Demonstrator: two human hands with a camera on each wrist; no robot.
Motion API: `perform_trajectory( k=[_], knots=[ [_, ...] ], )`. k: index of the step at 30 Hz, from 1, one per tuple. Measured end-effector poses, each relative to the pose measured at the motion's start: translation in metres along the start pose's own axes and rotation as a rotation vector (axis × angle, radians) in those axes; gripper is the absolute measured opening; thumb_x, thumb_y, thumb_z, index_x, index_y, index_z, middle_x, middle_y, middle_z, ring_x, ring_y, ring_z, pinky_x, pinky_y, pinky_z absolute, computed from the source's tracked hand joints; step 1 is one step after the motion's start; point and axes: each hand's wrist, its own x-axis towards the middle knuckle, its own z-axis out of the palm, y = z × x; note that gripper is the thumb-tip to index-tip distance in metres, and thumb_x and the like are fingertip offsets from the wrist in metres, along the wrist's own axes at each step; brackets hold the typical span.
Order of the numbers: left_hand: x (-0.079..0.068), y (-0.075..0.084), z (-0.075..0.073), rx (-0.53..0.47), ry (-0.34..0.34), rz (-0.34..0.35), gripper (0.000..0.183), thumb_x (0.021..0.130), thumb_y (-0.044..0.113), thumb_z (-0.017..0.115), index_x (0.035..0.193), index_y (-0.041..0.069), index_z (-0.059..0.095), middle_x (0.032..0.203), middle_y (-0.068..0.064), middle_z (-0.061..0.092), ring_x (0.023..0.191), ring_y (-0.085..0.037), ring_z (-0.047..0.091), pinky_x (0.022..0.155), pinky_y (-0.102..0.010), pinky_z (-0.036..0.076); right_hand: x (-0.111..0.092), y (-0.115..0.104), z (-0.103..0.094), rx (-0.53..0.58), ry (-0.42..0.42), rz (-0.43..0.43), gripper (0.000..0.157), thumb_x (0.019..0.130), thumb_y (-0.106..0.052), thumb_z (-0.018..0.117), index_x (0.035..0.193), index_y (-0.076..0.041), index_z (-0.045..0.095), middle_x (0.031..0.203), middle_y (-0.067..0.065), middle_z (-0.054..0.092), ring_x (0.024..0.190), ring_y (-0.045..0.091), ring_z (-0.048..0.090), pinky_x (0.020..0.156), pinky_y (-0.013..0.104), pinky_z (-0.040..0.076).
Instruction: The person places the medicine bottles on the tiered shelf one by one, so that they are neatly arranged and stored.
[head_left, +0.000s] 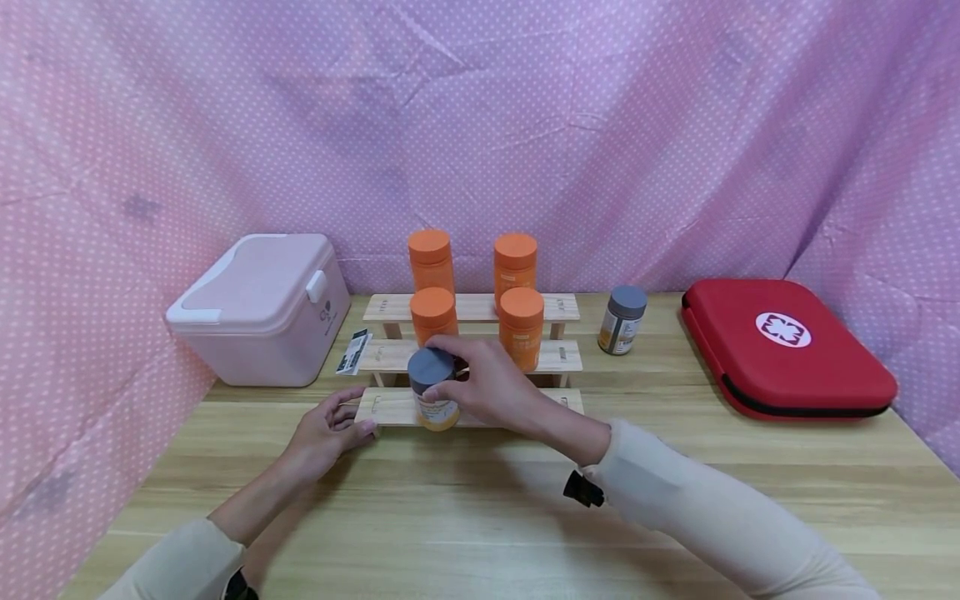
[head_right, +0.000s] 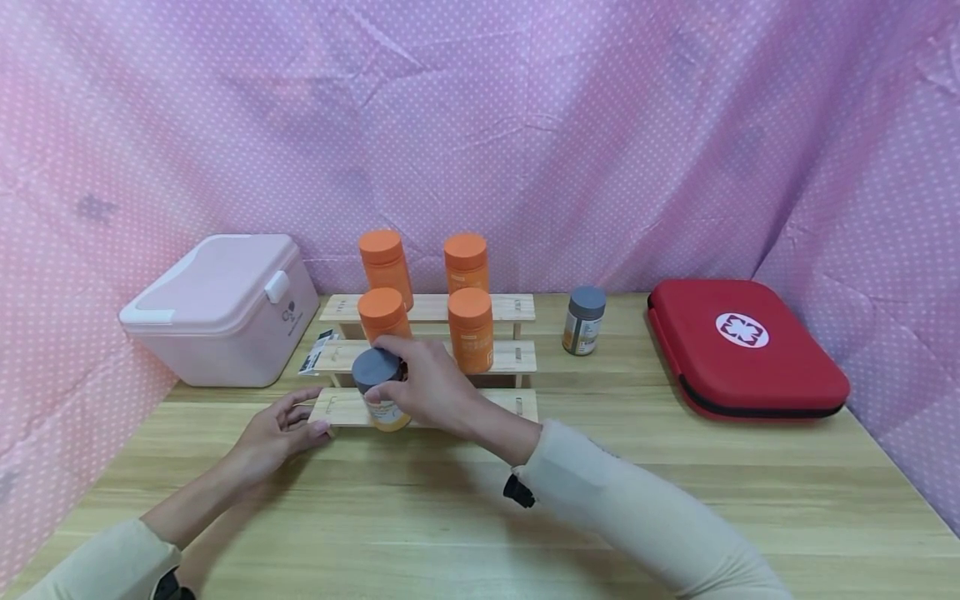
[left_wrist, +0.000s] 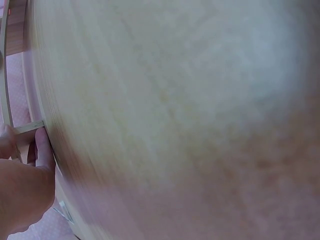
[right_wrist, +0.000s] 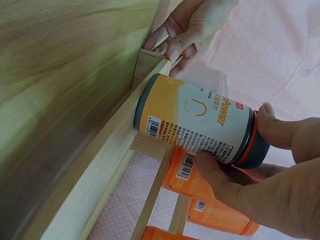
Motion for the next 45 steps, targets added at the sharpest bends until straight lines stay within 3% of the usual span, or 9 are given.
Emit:
perform_trajectory(
  k=[13, 24, 29, 36, 45],
  knots=[
    [0.001, 0.001, 0.001, -0.005, 0.008, -0.011, 0.062, 0.093, 0.001, 0.062, 0.146, -0.001, 0.029, 0.131, -0.028, 0.052, 0.107, -0.019, 0.061, 0.086, -0.029, 0.057, -0.002, -0.001, 0.004, -0.056, 0.044, -0.016, 0.043, 0.083, -0.022, 0.077, 0.121, -0.012, 0.060, 0.106, -0.001, 0.066, 0.092, 0.008, 0.061, 0.077, 0.019, 0.055],
    [0.001, 0.001, -0.001, 0.014, 0.011, -0.008, 0.061, 0.093, 0.002, 0.061, 0.146, -0.001, 0.030, 0.131, -0.028, 0.053, 0.106, -0.019, 0.063, 0.086, -0.028, 0.057, -0.002, -0.001, 0.005, -0.067, 0.042, -0.002, 0.049, 0.084, -0.023, 0.076, 0.127, -0.011, 0.056, 0.114, 0.002, 0.065, 0.099, 0.011, 0.061, 0.083, 0.029, 0.057],
    [0.002, 0.001, 0.000, 0.002, 0.012, -0.014, 0.061, 0.093, 0.001, 0.061, 0.146, -0.001, 0.030, 0.130, -0.028, 0.053, 0.105, -0.020, 0.063, 0.086, -0.029, 0.057, -0.005, 0.001, 0.004, -0.016, 0.039, 0.007, 0.051, 0.083, -0.018, 0.077, 0.127, -0.010, 0.053, 0.117, 0.002, 0.063, 0.102, 0.013, 0.061, 0.086, 0.032, 0.057],
    [0.002, 0.001, 0.002, -0.001, 0.011, -0.008, 0.062, 0.093, 0.001, 0.062, 0.146, -0.001, 0.030, 0.130, -0.028, 0.053, 0.104, -0.018, 0.063, 0.086, -0.029, 0.057, -0.036, 0.002, -0.017, -0.032, 0.070, 0.069, 0.059, 0.083, -0.022, 0.078, 0.135, -0.014, 0.051, 0.122, 0.001, 0.060, 0.108, 0.017, 0.060, 0.092, 0.033, 0.055],
    [0.000, 0.000, 0.000, 0.006, 0.017, -0.020, 0.063, 0.092, 0.003, 0.063, 0.146, 0.000, 0.030, 0.132, -0.028, 0.052, 0.107, -0.021, 0.062, 0.086, -0.029, 0.057, -0.088, 0.020, -0.056, -0.092, 0.135, 0.085, 0.031, 0.087, -0.023, 0.074, 0.115, -0.013, 0.066, 0.112, -0.004, 0.066, 0.099, 0.014, 0.061, 0.087, 0.037, 0.055]
  ],
)
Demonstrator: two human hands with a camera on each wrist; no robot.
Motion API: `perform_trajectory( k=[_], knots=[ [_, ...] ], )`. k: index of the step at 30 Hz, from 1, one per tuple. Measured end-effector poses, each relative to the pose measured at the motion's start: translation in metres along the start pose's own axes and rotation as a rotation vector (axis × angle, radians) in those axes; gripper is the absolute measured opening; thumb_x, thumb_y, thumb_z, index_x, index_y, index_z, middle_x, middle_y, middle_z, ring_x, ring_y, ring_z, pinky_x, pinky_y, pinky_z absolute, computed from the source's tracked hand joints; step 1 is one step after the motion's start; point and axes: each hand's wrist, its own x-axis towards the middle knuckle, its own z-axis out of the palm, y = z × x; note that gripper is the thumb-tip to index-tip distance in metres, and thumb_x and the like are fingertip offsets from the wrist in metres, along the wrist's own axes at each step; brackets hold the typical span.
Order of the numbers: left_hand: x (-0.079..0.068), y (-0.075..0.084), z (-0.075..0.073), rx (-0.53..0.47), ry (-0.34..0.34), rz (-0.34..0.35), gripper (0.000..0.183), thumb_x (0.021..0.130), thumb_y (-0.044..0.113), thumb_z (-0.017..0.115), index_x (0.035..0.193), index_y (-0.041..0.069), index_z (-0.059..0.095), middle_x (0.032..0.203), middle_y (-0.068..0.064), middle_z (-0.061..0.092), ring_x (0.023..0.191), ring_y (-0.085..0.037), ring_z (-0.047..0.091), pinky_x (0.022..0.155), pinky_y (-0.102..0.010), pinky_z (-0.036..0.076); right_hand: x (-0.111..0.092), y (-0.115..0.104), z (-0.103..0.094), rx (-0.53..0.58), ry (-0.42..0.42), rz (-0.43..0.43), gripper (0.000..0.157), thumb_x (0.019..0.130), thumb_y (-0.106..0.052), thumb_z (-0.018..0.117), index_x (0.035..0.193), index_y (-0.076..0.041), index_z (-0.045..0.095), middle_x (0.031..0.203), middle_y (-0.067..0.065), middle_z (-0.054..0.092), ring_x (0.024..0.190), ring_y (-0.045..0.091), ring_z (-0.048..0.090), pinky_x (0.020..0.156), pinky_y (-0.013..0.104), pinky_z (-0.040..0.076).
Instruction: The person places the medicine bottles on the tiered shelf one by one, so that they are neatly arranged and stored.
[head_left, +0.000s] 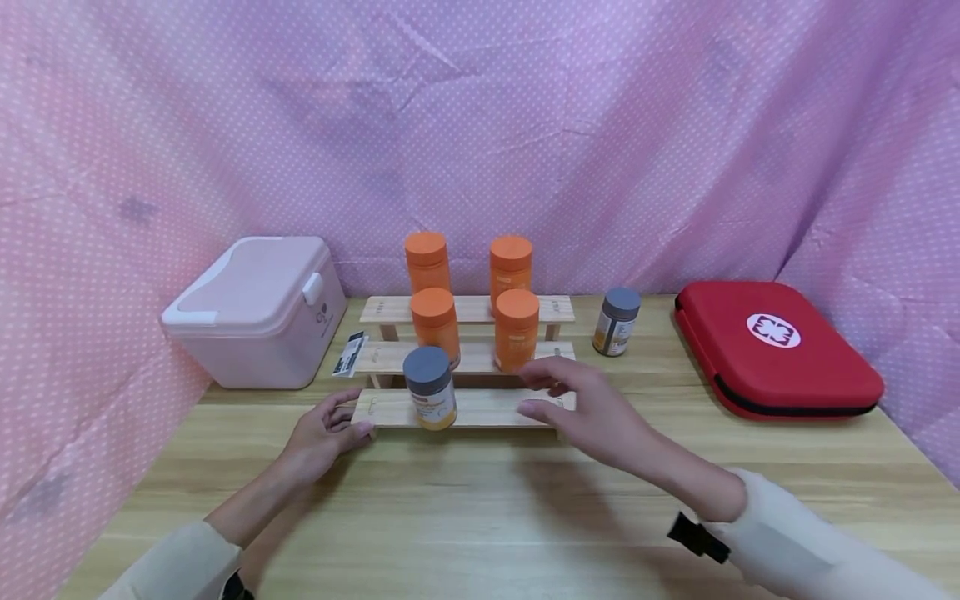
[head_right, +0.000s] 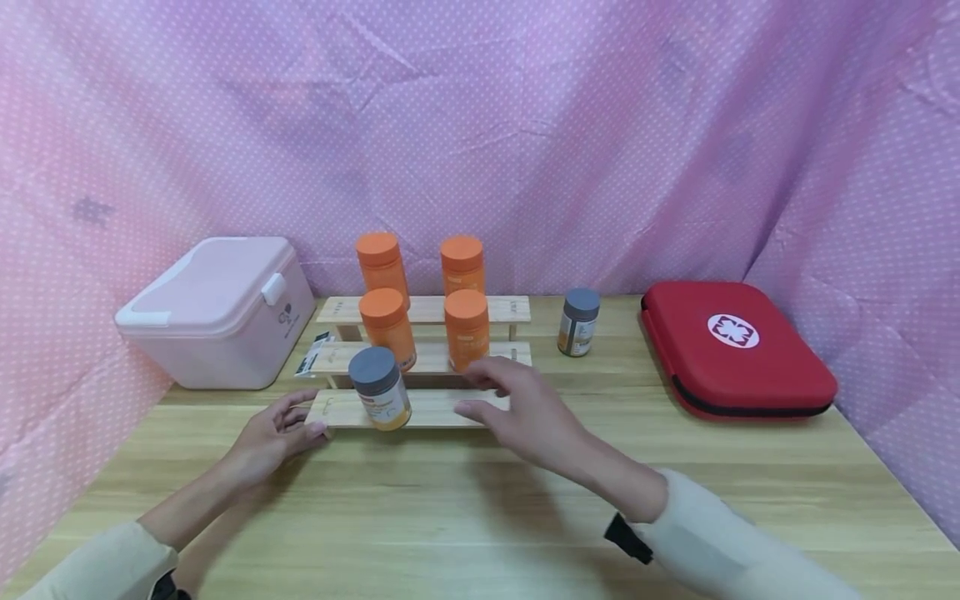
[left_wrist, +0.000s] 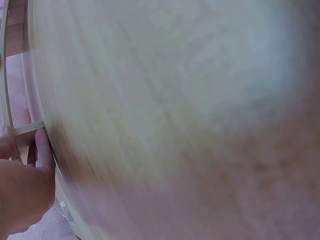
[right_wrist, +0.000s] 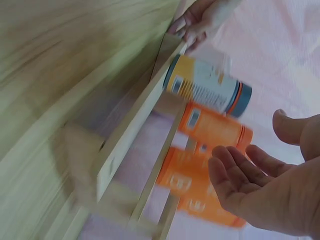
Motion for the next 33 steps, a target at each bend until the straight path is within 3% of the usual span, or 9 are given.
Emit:
perform_trajectory(
  k=[4, 12, 16, 19, 23, 28, 33],
  knots=[
    [-0.001, -0.001, -0.001, -0.009, -0.001, 0.008, 0.063, 0.092, 0.001, 0.062, 0.146, -0.001, 0.029, 0.131, -0.028, 0.053, 0.105, -0.020, 0.063, 0.086, -0.029, 0.057, -0.014, 0.013, -0.019, -0.021, 0.021, 0.071, 0.028, 0.087, -0.022, 0.073, 0.113, -0.013, 0.066, 0.110, -0.002, 0.067, 0.095, 0.014, 0.063, 0.080, 0.031, 0.057],
    [-0.001, -0.003, 0.000, 0.005, 0.001, -0.002, 0.064, 0.092, 0.003, 0.063, 0.146, 0.000, 0.030, 0.132, -0.029, 0.051, 0.107, -0.023, 0.063, 0.085, -0.028, 0.057, -0.033, 0.045, -0.056, -0.084, 0.040, 0.169, 0.042, 0.089, -0.026, 0.071, 0.125, -0.006, 0.059, 0.118, 0.010, 0.064, 0.102, 0.025, 0.062, 0.080, 0.027, 0.056],
    [-0.001, -0.002, 0.000, 0.008, 0.001, -0.001, 0.063, 0.092, 0.003, 0.063, 0.146, 0.000, 0.030, 0.132, -0.029, 0.052, 0.107, -0.023, 0.063, 0.085, -0.029, 0.057, -0.033, 0.066, -0.076, -0.186, 0.111, 0.172, 0.048, 0.088, -0.024, 0.072, 0.128, -0.003, 0.056, 0.117, 0.016, 0.063, 0.103, 0.030, 0.062, 0.081, 0.036, 0.058],
    [0.000, -0.002, 0.000, -0.003, 0.002, 0.000, 0.063, 0.092, 0.002, 0.062, 0.146, 0.000, 0.030, 0.131, -0.029, 0.052, 0.106, -0.024, 0.063, 0.086, -0.029, 0.057, -0.028, 0.080, -0.091, -0.245, 0.141, 0.180, 0.058, 0.088, -0.025, 0.073, 0.133, 0.002, 0.049, 0.120, 0.022, 0.059, 0.107, 0.037, 0.059, 0.086, 0.049, 0.054],
    [-0.001, 0.000, 0.001, -0.016, 0.006, 0.001, 0.062, 0.092, 0.001, 0.062, 0.146, 0.000, 0.030, 0.130, -0.029, 0.052, 0.105, -0.023, 0.063, 0.086, -0.029, 0.057, -0.017, 0.098, -0.107, -0.274, 0.113, 0.241, 0.071, 0.089, -0.033, 0.070, 0.141, 0.005, 0.037, 0.131, 0.028, 0.050, 0.118, 0.045, 0.050, 0.094, 0.060, 0.046],
    [-0.001, -0.001, 0.000, -0.024, -0.001, 0.011, 0.062, 0.092, -0.001, 0.062, 0.145, -0.001, 0.030, 0.128, -0.029, 0.053, 0.103, -0.020, 0.064, 0.086, -0.029, 0.057, 0.004, 0.113, -0.121, -0.261, 0.098, 0.302, 0.075, 0.091, -0.039, 0.066, 0.143, 0.004, 0.032, 0.137, 0.030, 0.044, 0.124, 0.047, 0.044, 0.099, 0.063, 0.040],
    [-0.001, -0.002, 0.000, -0.020, -0.002, 0.015, 0.062, 0.092, 0.000, 0.062, 0.145, -0.002, 0.030, 0.129, -0.029, 0.053, 0.103, -0.018, 0.063, 0.086, -0.029, 0.057, 0.030, 0.123, -0.133, -0.240, 0.078, 0.311, 0.080, 0.091, -0.039, 0.066, 0.147, 0.003, 0.027, 0.142, 0.031, 0.039, 0.129, 0.047, 0.038, 0.105, 0.063, 0.034]
  ],
)
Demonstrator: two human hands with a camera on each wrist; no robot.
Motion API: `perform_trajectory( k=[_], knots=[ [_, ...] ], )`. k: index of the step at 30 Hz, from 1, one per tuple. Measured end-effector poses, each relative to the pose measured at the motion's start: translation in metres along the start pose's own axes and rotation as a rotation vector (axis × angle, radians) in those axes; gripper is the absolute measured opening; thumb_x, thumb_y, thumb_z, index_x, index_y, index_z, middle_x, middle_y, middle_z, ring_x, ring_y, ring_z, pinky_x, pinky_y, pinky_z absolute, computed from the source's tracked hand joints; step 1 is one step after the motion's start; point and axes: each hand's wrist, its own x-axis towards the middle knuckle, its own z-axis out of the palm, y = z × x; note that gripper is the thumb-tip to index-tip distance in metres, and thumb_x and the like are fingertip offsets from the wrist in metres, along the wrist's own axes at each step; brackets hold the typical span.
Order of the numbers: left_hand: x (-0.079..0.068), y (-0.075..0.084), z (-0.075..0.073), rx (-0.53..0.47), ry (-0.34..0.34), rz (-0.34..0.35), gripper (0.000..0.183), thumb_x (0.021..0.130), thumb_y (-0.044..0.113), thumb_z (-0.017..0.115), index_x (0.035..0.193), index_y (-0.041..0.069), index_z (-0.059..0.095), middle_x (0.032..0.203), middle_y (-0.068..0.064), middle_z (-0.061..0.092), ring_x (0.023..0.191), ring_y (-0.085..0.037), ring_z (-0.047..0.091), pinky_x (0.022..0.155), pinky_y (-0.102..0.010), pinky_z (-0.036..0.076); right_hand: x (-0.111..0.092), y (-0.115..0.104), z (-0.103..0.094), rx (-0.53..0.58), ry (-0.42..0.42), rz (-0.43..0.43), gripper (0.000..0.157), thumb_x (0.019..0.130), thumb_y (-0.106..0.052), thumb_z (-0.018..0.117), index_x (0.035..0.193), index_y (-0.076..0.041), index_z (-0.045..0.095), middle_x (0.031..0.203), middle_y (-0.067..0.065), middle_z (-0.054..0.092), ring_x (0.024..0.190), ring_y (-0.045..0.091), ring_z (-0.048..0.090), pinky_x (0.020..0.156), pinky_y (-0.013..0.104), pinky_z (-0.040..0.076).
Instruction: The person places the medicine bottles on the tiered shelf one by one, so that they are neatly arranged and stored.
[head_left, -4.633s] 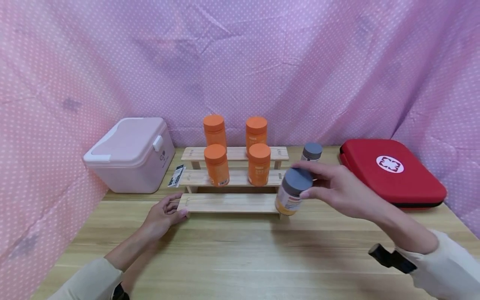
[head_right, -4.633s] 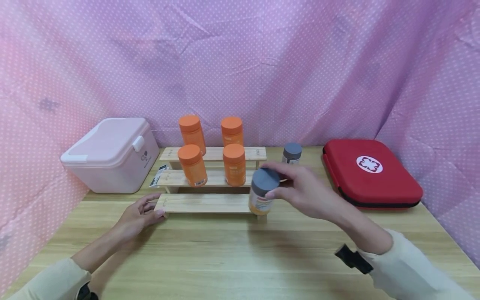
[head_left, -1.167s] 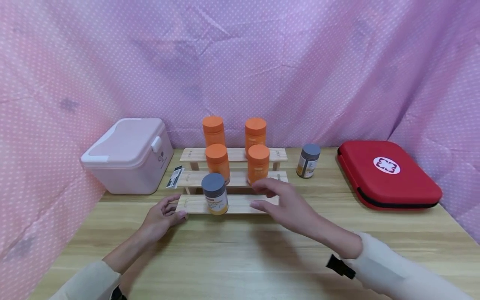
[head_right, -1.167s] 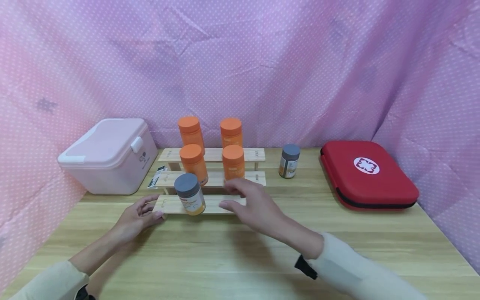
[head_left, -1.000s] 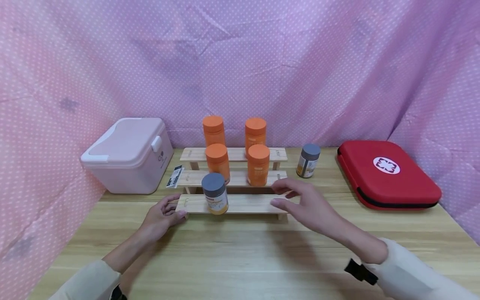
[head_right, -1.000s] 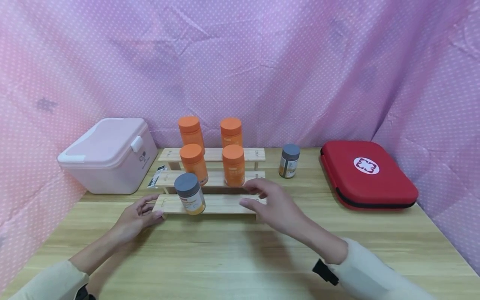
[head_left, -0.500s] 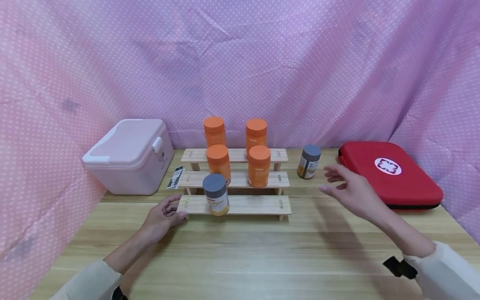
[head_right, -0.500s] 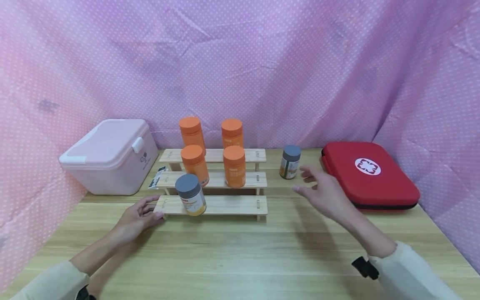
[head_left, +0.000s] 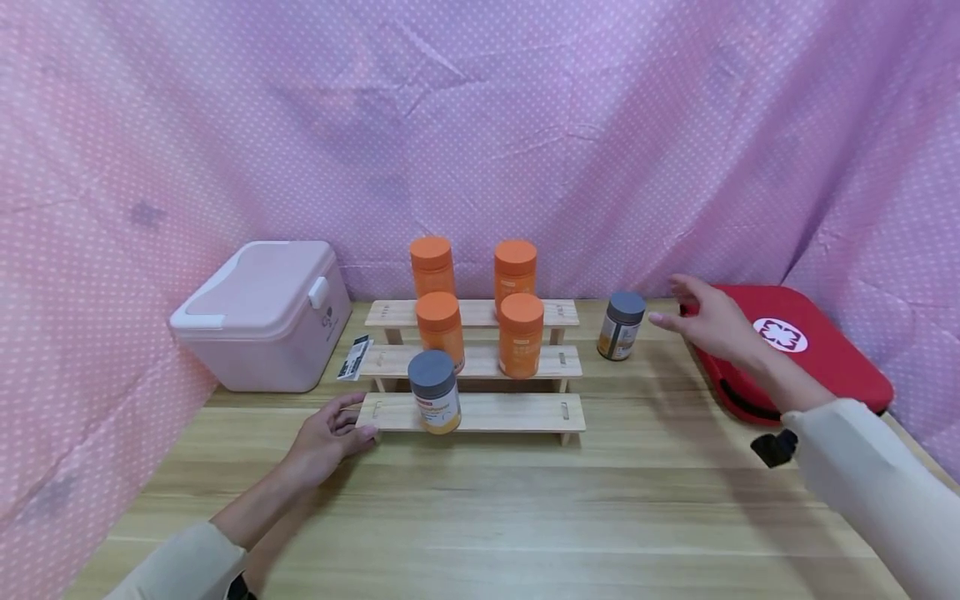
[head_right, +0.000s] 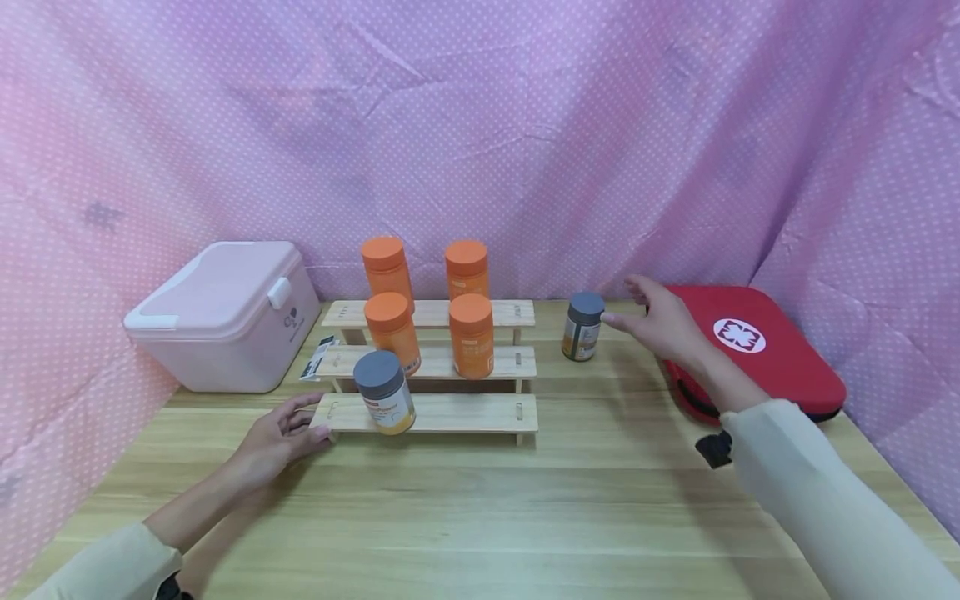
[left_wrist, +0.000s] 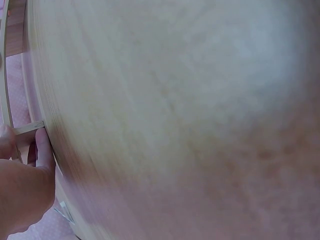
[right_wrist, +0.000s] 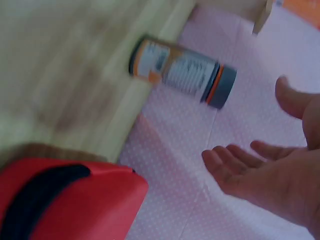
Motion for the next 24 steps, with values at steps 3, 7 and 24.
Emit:
perform_trajectory(
  k=[3, 7, 24],
  knots=[
    [0.000, 0.000, 0.000, -0.003, 0.004, 0.003, 0.062, 0.092, -0.001, 0.062, 0.145, -0.002, 0.031, 0.129, -0.029, 0.053, 0.102, -0.018, 0.064, 0.086, -0.028, 0.057, 0.016, 0.002, 0.000, 0.039, -0.058, -0.011, 0.083, 0.091, -0.038, 0.066, 0.150, 0.001, 0.023, 0.144, 0.031, 0.036, 0.132, 0.048, 0.033, 0.106, 0.063, 0.032],
    [0.000, 0.001, 0.000, -0.014, 0.001, 0.003, 0.061, 0.092, -0.002, 0.061, 0.144, -0.003, 0.031, 0.128, -0.029, 0.054, 0.100, -0.017, 0.064, 0.086, -0.028, 0.057, 0.032, 0.006, 0.010, 0.113, -0.152, -0.010, 0.083, 0.092, -0.036, 0.066, 0.151, 0.001, 0.022, 0.144, 0.031, 0.037, 0.131, 0.046, 0.035, 0.107, 0.060, 0.035],
    [-0.001, 0.002, 0.001, -0.001, 0.010, -0.008, 0.061, 0.091, -0.001, 0.062, 0.145, -0.001, 0.032, 0.128, -0.030, 0.053, 0.104, -0.022, 0.064, 0.086, -0.028, 0.057, 0.039, 0.019, 0.042, 0.076, -0.107, -0.070, 0.061, 0.098, -0.026, 0.057, 0.145, 0.004, 0.031, 0.135, 0.030, 0.046, 0.122, 0.043, 0.046, 0.103, 0.058, 0.041]
  ],
)
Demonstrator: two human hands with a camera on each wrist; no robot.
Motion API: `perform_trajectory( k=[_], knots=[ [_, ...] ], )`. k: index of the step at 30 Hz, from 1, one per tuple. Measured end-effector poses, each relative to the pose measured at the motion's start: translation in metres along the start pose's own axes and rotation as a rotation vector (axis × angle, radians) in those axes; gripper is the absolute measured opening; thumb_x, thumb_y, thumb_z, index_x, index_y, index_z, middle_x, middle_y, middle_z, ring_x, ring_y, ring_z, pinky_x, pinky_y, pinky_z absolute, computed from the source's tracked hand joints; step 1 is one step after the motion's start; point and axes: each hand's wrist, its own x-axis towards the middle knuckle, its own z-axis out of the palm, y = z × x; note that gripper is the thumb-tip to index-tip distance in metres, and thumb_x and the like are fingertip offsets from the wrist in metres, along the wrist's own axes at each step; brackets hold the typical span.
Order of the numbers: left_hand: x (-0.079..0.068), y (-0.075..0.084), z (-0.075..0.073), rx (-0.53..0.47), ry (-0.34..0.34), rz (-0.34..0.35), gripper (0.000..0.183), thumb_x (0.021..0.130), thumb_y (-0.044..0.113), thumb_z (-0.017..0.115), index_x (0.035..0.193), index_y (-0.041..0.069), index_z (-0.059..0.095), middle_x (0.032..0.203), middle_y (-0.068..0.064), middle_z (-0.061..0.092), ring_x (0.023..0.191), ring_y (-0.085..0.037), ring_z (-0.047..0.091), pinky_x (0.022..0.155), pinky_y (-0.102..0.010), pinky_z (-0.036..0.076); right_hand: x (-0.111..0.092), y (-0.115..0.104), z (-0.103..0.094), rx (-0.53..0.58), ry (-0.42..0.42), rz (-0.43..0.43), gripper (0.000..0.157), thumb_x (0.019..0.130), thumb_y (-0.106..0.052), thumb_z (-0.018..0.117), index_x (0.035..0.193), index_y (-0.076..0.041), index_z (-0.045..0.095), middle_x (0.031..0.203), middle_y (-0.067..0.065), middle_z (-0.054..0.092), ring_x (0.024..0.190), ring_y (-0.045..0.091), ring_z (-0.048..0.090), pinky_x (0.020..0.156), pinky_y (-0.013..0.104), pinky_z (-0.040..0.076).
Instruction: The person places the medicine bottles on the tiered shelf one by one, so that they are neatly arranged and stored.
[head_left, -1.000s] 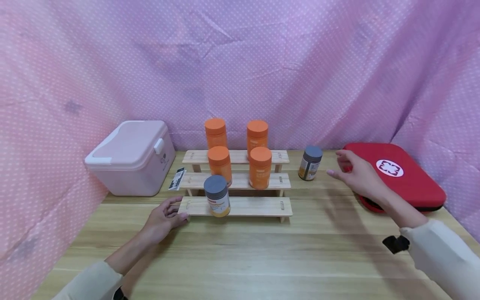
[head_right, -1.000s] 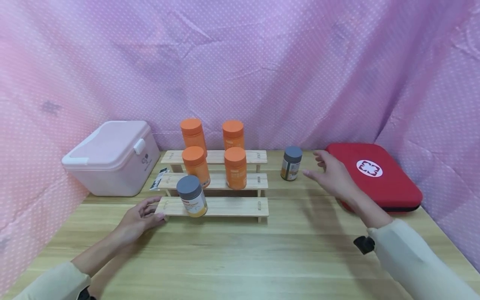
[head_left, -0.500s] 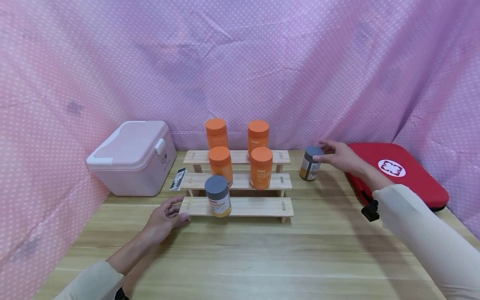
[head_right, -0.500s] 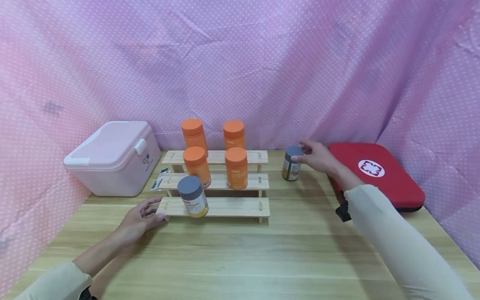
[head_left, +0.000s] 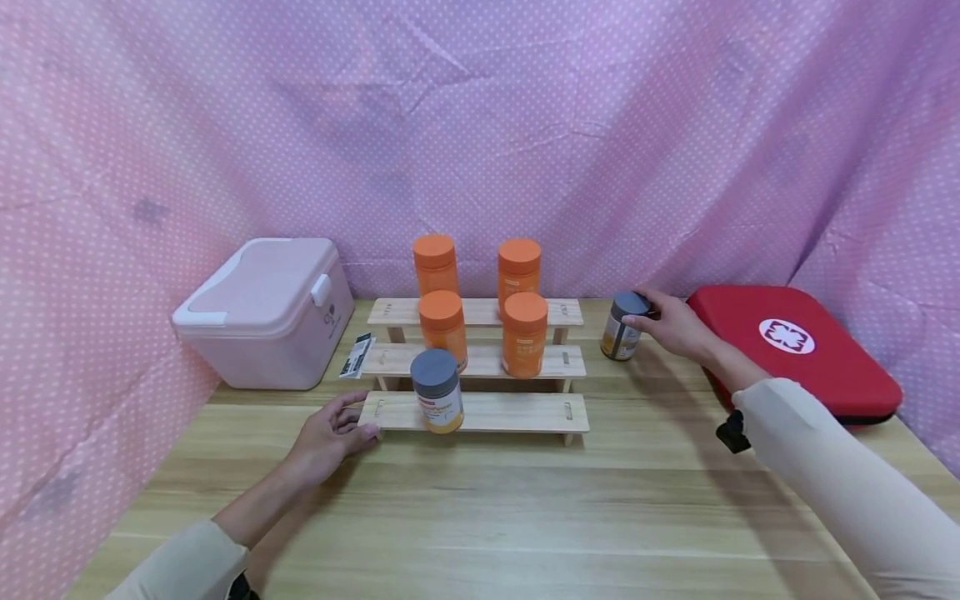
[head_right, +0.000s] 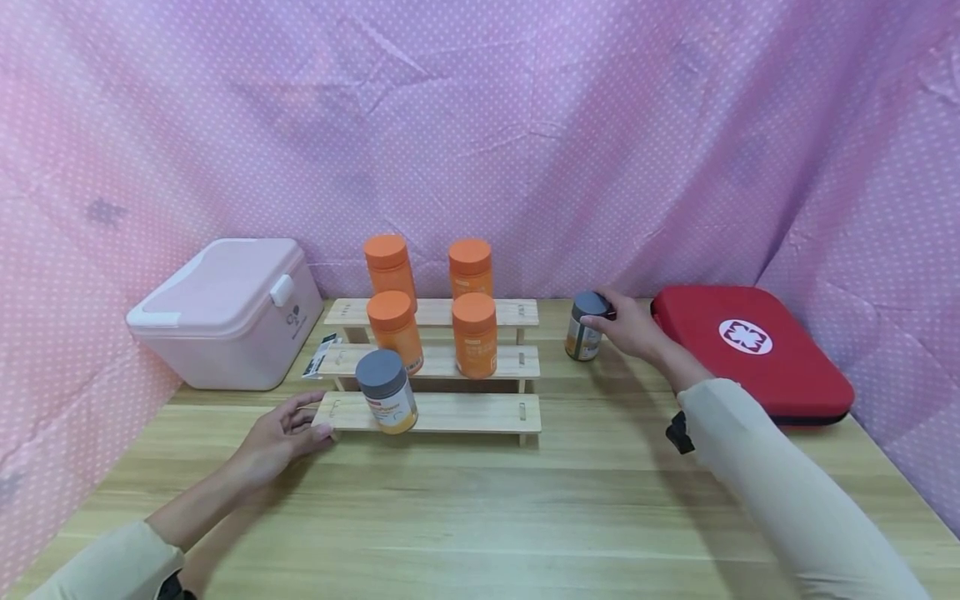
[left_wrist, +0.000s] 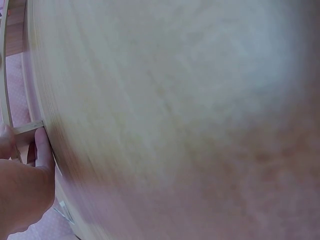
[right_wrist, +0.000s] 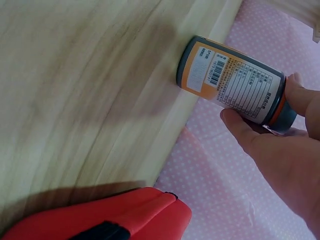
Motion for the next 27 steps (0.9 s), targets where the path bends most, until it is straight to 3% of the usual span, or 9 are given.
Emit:
perform_trajectory(
  k=[8, 16, 18, 23, 27],
  knots=[
    [0.000, 0.001, 0.001, -0.010, 0.000, -0.005, 0.060, 0.092, -0.002, 0.061, 0.145, -0.002, 0.031, 0.130, -0.030, 0.052, 0.102, -0.019, 0.064, 0.087, -0.028, 0.057, -0.001, 0.000, 0.001, 0.005, 0.008, -0.004, 0.062, 0.098, -0.025, 0.058, 0.145, 0.004, 0.031, 0.136, 0.030, 0.044, 0.123, 0.043, 0.045, 0.103, 0.058, 0.041],
    [-0.001, 0.001, 0.001, -0.002, 0.000, -0.006, 0.060, 0.092, -0.002, 0.060, 0.145, -0.002, 0.031, 0.130, -0.030, 0.052, 0.104, -0.020, 0.063, 0.086, -0.028, 0.057, -0.012, 0.001, -0.001, -0.004, 0.059, -0.088, 0.053, 0.095, -0.020, 0.062, 0.140, -0.001, 0.041, 0.127, 0.026, 0.054, 0.113, 0.039, 0.054, 0.092, 0.051, 0.050],
    [-0.001, 0.001, 0.001, -0.002, -0.001, -0.006, 0.060, 0.092, -0.002, 0.060, 0.145, -0.002, 0.031, 0.130, -0.030, 0.051, 0.104, -0.020, 0.063, 0.086, -0.028, 0.057, -0.020, 0.000, -0.003, -0.014, 0.075, -0.109, 0.054, 0.094, -0.020, 0.064, 0.140, -0.002, 0.043, 0.125, 0.025, 0.055, 0.110, 0.037, 0.056, 0.090, 0.044, 0.052],
    [0.000, 0.000, 0.000, -0.001, -0.001, -0.006, 0.061, 0.092, -0.002, 0.060, 0.145, -0.001, 0.031, 0.132, -0.030, 0.051, 0.104, -0.020, 0.063, 0.087, -0.028, 0.057, -0.044, -0.007, -0.009, -0.009, 0.110, -0.152, 0.052, 0.091, -0.017, 0.068, 0.137, -0.002, 0.048, 0.118, 0.022, 0.060, 0.104, 0.033, 0.059, 0.079, 0.009, 0.049],
    [0.000, 0.000, -0.001, 0.017, -0.001, -0.005, 0.061, 0.092, 0.000, 0.061, 0.146, -0.001, 0.031, 0.131, -0.029, 0.052, 0.104, -0.020, 0.063, 0.086, -0.027, 0.057, -0.065, -0.014, -0.016, 0.010, 0.115, -0.173, 0.053, 0.090, -0.011, 0.069, 0.137, -0.002, 0.048, 0.117, 0.020, 0.061, 0.102, 0.024, 0.061, 0.077, 0.001, 0.045]
  ],
)
